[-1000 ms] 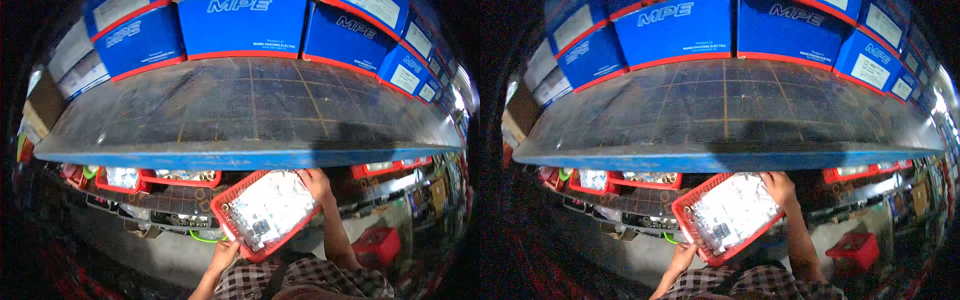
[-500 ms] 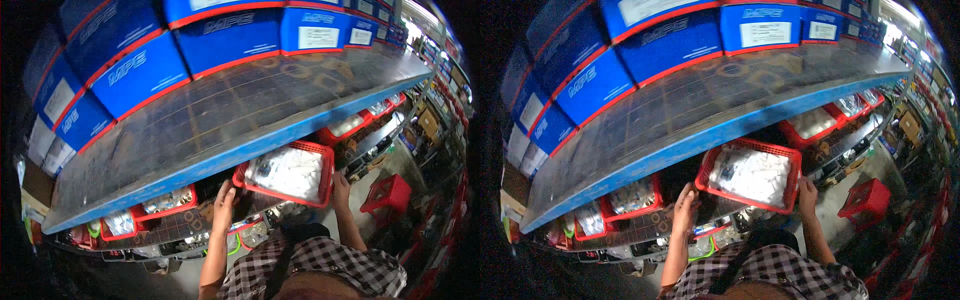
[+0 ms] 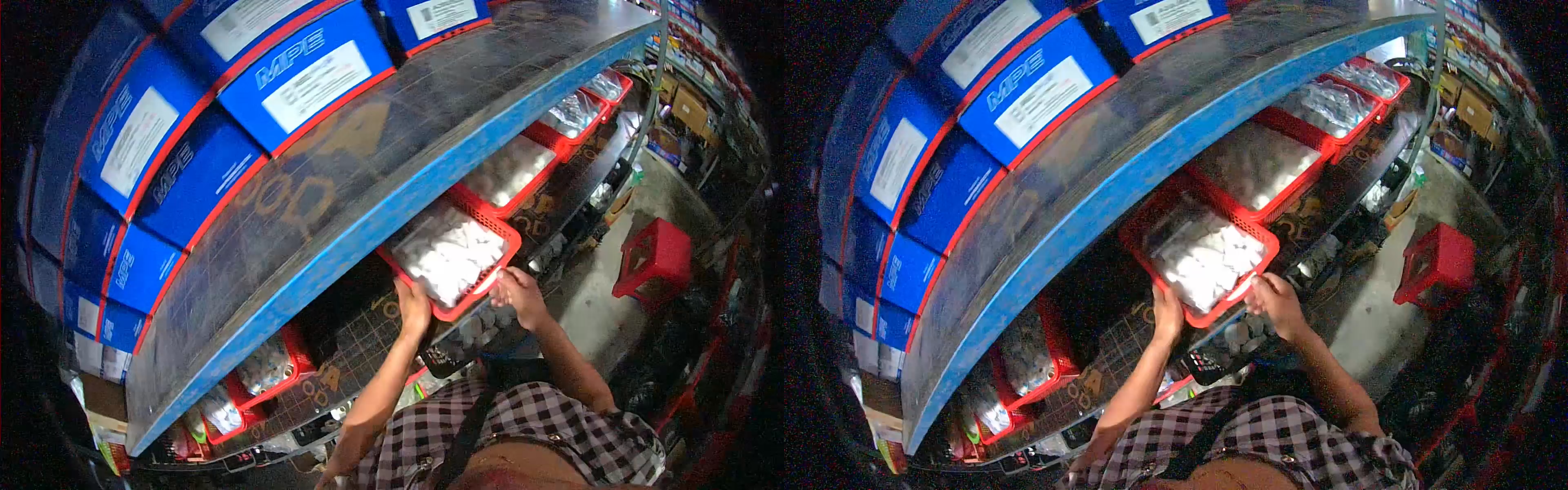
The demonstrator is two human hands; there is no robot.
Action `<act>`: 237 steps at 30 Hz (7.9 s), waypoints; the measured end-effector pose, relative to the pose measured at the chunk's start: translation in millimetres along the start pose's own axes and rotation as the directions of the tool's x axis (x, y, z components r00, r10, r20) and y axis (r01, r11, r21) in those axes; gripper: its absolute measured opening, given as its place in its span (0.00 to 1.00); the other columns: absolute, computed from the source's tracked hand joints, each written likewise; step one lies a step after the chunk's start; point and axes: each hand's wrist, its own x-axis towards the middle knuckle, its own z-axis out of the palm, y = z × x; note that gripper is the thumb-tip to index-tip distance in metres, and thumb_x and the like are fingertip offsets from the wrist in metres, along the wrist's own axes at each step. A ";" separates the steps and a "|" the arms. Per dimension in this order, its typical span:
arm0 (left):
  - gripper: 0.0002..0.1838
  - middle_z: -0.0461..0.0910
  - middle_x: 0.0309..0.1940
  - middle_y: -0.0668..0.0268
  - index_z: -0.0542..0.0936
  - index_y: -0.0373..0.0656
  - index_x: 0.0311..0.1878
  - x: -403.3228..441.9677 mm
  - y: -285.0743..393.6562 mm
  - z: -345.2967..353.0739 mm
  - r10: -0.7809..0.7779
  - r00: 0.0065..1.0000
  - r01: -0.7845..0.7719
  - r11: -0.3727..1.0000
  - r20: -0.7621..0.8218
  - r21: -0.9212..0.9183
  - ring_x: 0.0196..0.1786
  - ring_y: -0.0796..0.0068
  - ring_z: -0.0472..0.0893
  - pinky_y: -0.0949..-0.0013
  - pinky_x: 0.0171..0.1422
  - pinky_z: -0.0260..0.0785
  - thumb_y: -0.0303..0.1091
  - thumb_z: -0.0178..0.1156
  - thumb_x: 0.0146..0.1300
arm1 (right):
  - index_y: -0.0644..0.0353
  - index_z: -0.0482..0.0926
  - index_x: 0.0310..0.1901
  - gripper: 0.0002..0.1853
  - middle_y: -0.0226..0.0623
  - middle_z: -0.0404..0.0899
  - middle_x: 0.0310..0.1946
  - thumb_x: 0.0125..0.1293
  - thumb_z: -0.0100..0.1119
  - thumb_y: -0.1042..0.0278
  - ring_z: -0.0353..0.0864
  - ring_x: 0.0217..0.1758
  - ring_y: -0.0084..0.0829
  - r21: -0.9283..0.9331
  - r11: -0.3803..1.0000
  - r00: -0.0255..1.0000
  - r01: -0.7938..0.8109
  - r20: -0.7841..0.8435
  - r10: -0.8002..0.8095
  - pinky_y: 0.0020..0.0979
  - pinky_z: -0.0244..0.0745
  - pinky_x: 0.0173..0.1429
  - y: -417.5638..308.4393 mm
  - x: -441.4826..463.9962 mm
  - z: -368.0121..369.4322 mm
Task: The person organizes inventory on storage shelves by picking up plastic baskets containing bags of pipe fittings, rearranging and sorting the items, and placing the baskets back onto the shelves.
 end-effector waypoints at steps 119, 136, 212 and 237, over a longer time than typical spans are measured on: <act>0.26 0.78 0.16 0.60 0.77 0.36 0.24 -255.4 -142.3 -490.6 -0.461 0.717 0.258 0.872 -0.523 -0.415 0.18 0.73 0.76 0.70 0.24 0.67 0.50 0.45 0.64 | 0.61 0.79 0.34 0.06 0.40 0.77 0.36 0.52 0.61 0.76 0.76 0.42 0.42 -0.617 0.075 0.436 0.783 0.460 -0.773 0.38 0.68 0.47 64.1 -65.1 308.8; 0.07 0.69 0.18 0.75 0.71 0.43 0.25 -382.6 -166.1 -595.5 -0.403 0.644 0.233 0.913 -0.650 -0.336 0.20 0.85 0.65 0.77 0.23 0.56 0.31 0.57 0.57 | 0.54 0.74 0.55 0.24 0.32 0.79 0.38 0.52 0.55 0.72 0.76 0.32 0.25 -0.218 0.976 0.410 -0.016 0.889 0.205 0.26 0.73 0.35 224.6 -27.8 562.4; 0.11 0.79 0.29 0.65 0.79 0.33 0.39 -207.7 28.6 -262.3 0.608 0.789 -0.569 0.777 0.089 -0.269 0.34 0.79 0.76 0.74 0.44 0.69 0.32 0.50 0.67 | 0.61 0.80 0.40 0.11 0.44 0.81 0.34 0.56 0.57 0.69 0.80 0.38 0.44 -0.885 0.433 0.731 0.170 -0.182 -0.658 0.39 0.75 0.42 137.5 -360.5 126.5; 0.33 0.80 0.27 0.49 0.80 0.44 0.48 -19.9 93.7 -2.5 0.626 0.748 -0.212 0.540 -0.220 0.815 0.31 0.48 0.79 0.51 0.36 0.70 0.65 0.45 0.60 | 0.64 0.81 0.39 0.10 0.45 0.81 0.34 0.55 0.56 0.75 0.81 0.36 0.43 -0.819 0.571 0.676 -0.052 -0.450 -0.583 0.36 0.75 0.43 31.8 -317.9 -78.4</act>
